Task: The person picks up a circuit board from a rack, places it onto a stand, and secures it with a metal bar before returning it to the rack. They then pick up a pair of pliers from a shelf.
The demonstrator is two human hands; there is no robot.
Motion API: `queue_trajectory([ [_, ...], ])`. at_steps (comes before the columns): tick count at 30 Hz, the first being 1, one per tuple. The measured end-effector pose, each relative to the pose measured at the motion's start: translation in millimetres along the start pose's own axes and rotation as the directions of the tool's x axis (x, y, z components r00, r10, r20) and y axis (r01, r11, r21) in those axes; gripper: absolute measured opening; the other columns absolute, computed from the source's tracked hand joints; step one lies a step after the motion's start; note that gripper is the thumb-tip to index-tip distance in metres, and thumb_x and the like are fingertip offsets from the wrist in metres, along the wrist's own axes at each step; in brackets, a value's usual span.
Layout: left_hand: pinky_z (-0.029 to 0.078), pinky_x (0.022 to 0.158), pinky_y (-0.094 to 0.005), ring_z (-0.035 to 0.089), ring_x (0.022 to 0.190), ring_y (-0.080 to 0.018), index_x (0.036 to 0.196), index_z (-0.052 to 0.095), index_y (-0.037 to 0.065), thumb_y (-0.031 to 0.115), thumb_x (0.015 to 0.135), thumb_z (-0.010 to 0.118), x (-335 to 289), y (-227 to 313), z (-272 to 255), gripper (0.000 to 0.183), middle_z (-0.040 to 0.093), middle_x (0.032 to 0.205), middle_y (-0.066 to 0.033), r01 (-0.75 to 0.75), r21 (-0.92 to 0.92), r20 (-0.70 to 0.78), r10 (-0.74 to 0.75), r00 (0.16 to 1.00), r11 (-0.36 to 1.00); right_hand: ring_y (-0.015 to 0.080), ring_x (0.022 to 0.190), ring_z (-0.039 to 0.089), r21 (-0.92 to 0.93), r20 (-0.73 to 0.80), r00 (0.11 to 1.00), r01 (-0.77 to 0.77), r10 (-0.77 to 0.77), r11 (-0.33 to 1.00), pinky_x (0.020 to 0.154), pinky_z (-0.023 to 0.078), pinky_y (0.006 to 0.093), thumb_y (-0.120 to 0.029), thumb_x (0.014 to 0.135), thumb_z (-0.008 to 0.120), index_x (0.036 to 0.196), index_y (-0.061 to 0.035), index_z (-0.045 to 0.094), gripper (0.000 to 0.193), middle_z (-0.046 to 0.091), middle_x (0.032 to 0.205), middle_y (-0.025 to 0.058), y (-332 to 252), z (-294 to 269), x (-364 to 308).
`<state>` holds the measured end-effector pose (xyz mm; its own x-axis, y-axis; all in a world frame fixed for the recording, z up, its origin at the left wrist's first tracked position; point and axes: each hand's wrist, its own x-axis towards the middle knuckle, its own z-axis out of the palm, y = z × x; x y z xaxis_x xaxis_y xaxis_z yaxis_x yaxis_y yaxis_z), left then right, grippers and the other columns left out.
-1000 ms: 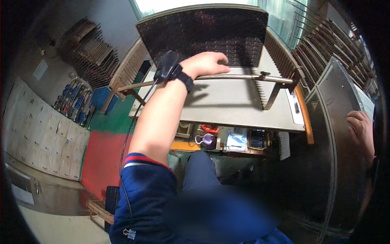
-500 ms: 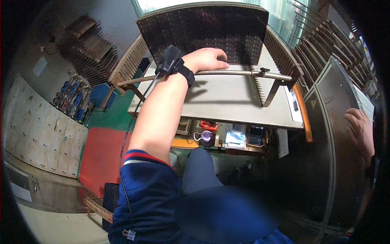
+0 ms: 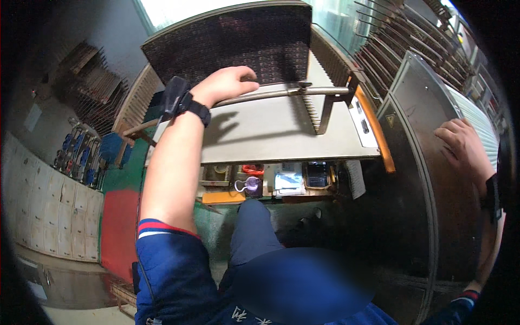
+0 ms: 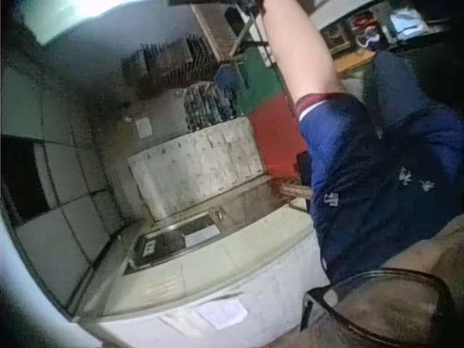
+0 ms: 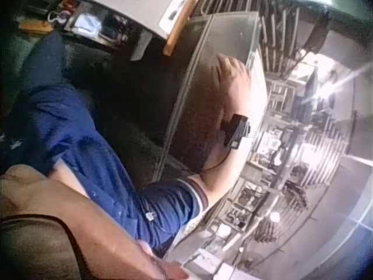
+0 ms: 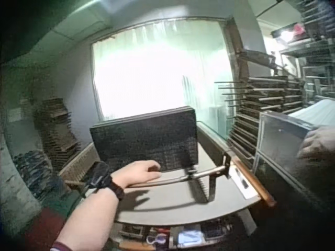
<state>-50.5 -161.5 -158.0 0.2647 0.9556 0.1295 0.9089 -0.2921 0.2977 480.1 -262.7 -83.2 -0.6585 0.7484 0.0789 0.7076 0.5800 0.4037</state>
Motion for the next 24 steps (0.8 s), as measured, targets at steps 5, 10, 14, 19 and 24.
queue_trajectory([
  [5, 0.049, 0.096, -0.0384, 0.064, 0.111, -0.0289, 0.127, 0.060, 0.006, 0.035, 0.093, 0.064, -3, 10, 0, 0.045, 0.067, 0.119, -0.0182, 0.042, -0.026, 0.002, -0.041, 0.999, 0.999, 0.0312, 0.100, 0.059, 0.030, 0.019, 1.000, 0.000, -0.001, 1.000, 0.094, 0.043, 0.0432, -0.011, 0.076, 0.067, 0.109, -0.0051, 0.062, 0.034, 0.064, 0.099, 0.0112, -6, -10, -2],
  [10, 0.050, 0.096, -0.0389, 0.064, 0.111, -0.0308, 0.126, 0.061, 0.006, 0.036, 0.089, 0.065, -8, 9, -3, 0.048, 0.067, 0.119, -0.0190, 0.066, -0.009, -0.035, -0.066, 0.997, 0.998, 0.0307, 0.100, 0.060, 0.006, 0.014, 1.000, 0.002, -0.002, 1.000, 0.094, 0.043, 0.0433, -0.012, 0.078, 0.066, 0.112, -0.0048, 0.063, 0.034, 0.064, 0.100, 0.0114, -8, -11, 3],
  [14, 0.049, 0.095, -0.0383, 0.064, 0.111, -0.0301, 0.126, 0.061, 0.005, 0.037, 0.090, 0.065, -4, 7, -4, 0.049, 0.066, 0.120, -0.0182, 0.081, -0.036, -0.049, -0.083, 0.995, 0.996, 0.0306, 0.101, 0.060, -0.005, 0.035, 0.999, 0.006, -0.006, 1.000, 0.094, 0.043, 0.0438, -0.012, 0.079, 0.066, 0.110, -0.0047, 0.064, 0.033, 0.065, 0.101, 0.0116, -3, -9, 0],
  [19, 0.049, 0.098, -0.0382, 0.063, 0.113, -0.0294, 0.128, 0.061, 0.005, 0.036, 0.091, 0.064, -8, 10, -2, 0.048, 0.065, 0.122, -0.0179, 0.059, -0.034, -0.015, -0.060, 0.998, 0.998, 0.0315, 0.104, 0.059, 0.035, 0.043, 0.999, 0.006, -0.008, 0.999, 0.094, 0.044, 0.0434, -0.011, 0.079, 0.066, 0.109, -0.0041, 0.063, 0.031, 0.064, 0.103, 0.0119, -5, -5, 2],
  [24, 0.049, 0.098, -0.0378, 0.063, 0.114, -0.0290, 0.131, 0.058, 0.005, 0.034, 0.094, 0.063, -3, 4, -1, 0.048, 0.065, 0.123, -0.0179, 0.056, -0.088, 0.006, -0.056, 0.998, 0.995, 0.0320, 0.107, 0.059, -0.031, 0.038, 0.999, 0.010, -0.009, 0.999, 0.095, 0.044, 0.0451, -0.010, 0.082, 0.064, 0.109, -0.0048, 0.064, 0.028, 0.064, 0.106, 0.0135, 4, 2, -3],
])
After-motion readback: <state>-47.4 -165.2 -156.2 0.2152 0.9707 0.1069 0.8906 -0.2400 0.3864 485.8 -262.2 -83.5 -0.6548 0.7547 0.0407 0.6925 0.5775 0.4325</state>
